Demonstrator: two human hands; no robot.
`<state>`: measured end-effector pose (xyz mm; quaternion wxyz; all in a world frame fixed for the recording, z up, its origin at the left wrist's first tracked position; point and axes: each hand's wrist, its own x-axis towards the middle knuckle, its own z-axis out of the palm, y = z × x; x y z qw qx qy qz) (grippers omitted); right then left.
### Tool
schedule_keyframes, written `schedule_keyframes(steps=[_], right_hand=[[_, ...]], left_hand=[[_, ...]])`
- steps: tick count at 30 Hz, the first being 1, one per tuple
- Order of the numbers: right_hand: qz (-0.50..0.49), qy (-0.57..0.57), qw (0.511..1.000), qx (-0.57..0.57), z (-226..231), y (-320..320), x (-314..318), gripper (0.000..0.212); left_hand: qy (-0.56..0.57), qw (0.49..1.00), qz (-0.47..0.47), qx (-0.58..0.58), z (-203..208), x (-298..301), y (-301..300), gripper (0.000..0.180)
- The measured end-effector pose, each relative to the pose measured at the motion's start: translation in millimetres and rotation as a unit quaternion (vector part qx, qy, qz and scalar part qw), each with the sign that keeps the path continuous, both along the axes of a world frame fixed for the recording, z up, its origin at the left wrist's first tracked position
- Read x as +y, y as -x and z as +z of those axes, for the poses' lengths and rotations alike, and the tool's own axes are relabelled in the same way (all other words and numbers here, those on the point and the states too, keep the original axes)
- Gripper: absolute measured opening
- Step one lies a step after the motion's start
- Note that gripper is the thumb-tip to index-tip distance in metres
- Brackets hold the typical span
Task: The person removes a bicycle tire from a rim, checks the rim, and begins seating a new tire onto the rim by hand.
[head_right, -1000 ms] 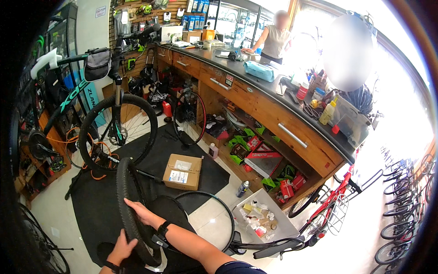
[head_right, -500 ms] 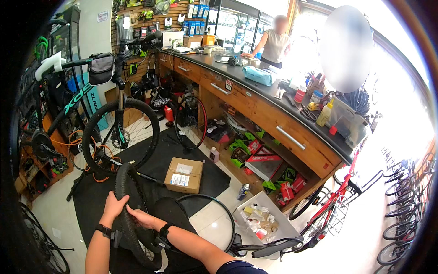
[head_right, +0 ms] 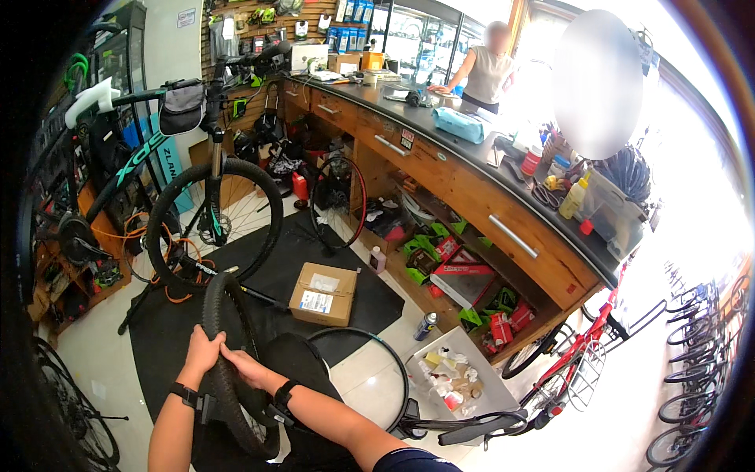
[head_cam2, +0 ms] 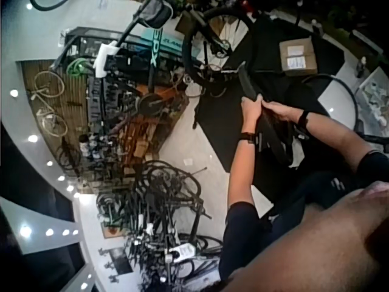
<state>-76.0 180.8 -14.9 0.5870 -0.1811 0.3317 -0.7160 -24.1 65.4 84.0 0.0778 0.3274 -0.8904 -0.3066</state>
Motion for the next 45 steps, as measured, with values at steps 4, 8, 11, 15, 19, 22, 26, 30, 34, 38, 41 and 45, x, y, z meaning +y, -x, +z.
schedule_keyframes(steps=[4, 8, 11, 15, 19, 22, 26, 30, 34, 38, 41, 45], right_hand=[[-0.031, -0.006, 0.999, 0.007, 0.0, 2.8, -2.3, 0.074], [-0.119, -0.010, 0.991, -0.055, -2.8, 5.5, -9.1, 0.077], [-0.146, -0.029, 0.984, -0.100, 15.8, 5.1, -5.2, 0.063], [-0.164, -0.017, 0.982, -0.093, 30.8, 2.9, -3.2, 0.056], [-0.113, 0.019, 0.991, -0.064, 25.3, 8.2, -2.1, 0.063], [-0.074, 0.074, 0.993, -0.053, 12.3, 9.6, -8.8, 0.065], [-0.055, 0.103, 0.992, -0.056, 5.6, 12.6, -11.4, 0.060], [-0.050, 0.147, 0.987, -0.034, 5.8, 19.4, -9.0, 0.057], [-0.044, 0.139, 0.989, -0.024, 14.2, 16.8, -5.6, 0.056], [-0.057, 0.100, 0.993, 0.030, 12.3, 13.5, -7.7, 0.060], [-0.053, 0.043, 0.994, 0.081, 1.7, 16.2, -14.4, 0.062], [-0.073, 0.033, 0.994, 0.076, -2.0, 11.0, -17.4, 0.065]], left_hand=[[0.009, 1.000, -0.006, -0.009, -0.3, 1.4, -3.2, 0.080], [0.005, 1.000, -0.017, -0.004, 3.4, 11.4, -2.8, 0.083], [0.011, 1.000, -0.013, 0.008, 4.4, 19.1, -9.2, 0.079], [0.022, 0.999, -0.007, 0.033, -13.5, 14.2, -15.7, 0.069], [-0.002, 1.000, -0.009, 0.028, 8.7, 24.9, -24.1, 0.075], [0.019, 0.998, -0.010, 0.061, 8.1, 29.1, -34.7, 0.071], [0.027, 0.993, -0.011, 0.115, 9.7, 35.1, -38.5, 0.065], [0.037, 0.986, -0.038, 0.158, 14.2, 39.6, -40.0, 0.064], [0.052, 0.983, -0.055, 0.170, 11.0, 39.8, -47.1, 0.063], [0.074, 0.981, -0.075, 0.160, -7.8, 31.9, -52.2, 0.063], [0.073, 0.982, -0.087, 0.154, -17.9, 28.4, -52.8, 0.064], [0.070, 0.983, -0.079, 0.152, -25.9, 22.0, -52.5, 0.062]])
